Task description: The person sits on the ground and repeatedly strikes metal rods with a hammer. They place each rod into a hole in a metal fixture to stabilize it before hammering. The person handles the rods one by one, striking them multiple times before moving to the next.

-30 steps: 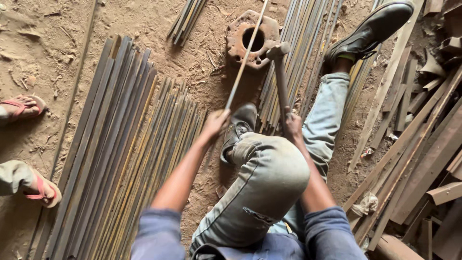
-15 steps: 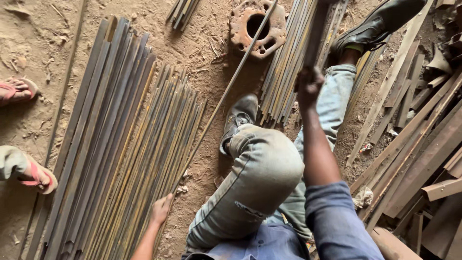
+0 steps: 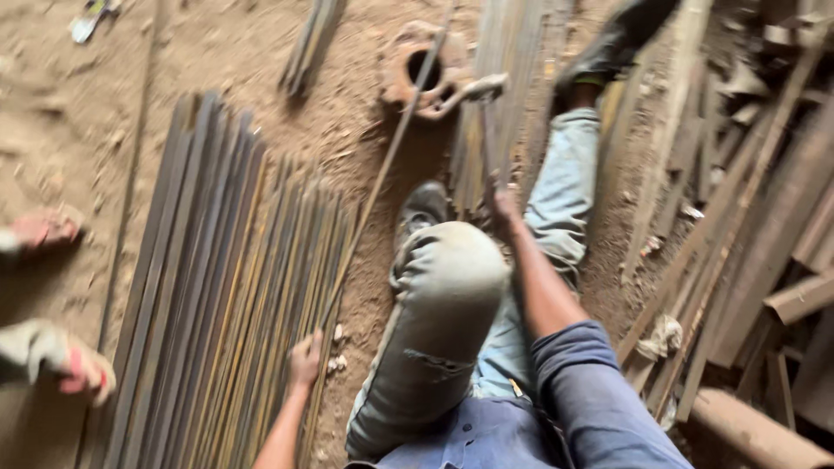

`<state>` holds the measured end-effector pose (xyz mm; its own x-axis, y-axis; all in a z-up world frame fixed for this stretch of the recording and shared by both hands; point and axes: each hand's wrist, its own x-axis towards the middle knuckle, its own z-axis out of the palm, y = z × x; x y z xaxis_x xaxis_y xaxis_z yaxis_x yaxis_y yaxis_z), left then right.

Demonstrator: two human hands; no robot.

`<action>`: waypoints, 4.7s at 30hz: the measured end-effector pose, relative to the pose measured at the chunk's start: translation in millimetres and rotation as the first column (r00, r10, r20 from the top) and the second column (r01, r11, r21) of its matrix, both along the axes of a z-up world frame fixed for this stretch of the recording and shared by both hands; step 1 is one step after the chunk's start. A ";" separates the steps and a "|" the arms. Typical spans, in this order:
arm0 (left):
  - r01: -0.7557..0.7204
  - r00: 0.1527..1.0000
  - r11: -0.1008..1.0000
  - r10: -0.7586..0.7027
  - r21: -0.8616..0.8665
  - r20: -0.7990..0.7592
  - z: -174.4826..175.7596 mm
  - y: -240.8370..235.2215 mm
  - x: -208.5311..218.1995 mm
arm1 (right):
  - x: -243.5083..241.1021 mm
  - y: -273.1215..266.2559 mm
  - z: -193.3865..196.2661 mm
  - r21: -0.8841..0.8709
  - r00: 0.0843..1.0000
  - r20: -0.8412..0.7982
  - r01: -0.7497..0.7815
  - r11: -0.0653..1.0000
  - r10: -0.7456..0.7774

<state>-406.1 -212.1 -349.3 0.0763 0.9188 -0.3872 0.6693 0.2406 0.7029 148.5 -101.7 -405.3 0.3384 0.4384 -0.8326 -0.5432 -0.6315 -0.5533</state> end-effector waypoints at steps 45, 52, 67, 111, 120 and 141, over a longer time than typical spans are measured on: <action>0.484 0.836 0.831 -0.346 0.275 -0.425 73.7 442.1 154.8 | 230.3 -45.6 58.5 0.049 0.105 0.994 -0.341 0.939 -0.014; 0.241 0.861 0.971 -0.217 -0.006 -0.460 -43.2 509.9 193.9 | 99.4 15.7 56.7 0.138 0.430 0.865 -0.697 0.703 0.257; 0.049 0.798 0.967 0.112 0.250 -0.592 -201.9 649.8 267.0 | 39.9 21.8 27.9 -0.373 0.198 0.695 -0.722 0.582 0.691; 0.658 -0.166 0.753 0.120 0.020 0.979 294.7 266.8 417.0 | 1.2 -44.5 -17.4 0.373 0.941 -0.323 0.023 0.928 0.106; 0.697 -0.505 0.660 0.172 0.282 0.846 314.1 284.2 479.9 | -0.4 -49.1 -25.0 0.278 0.877 -0.470 0.039 0.960 0.100; -0.032 0.917 0.989 0.086 -0.143 0.391 -123.6 279.7 319.1 | 6.5 -16.3 81.9 0.555 0.859 0.512 -0.348 0.756 0.019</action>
<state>-87.0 67.6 -472.9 0.1945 0.8699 -0.4534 0.3254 0.3788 0.8664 155.0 -118.0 -323.3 0.4514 0.8829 -0.1294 -0.0382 -0.1257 -0.9913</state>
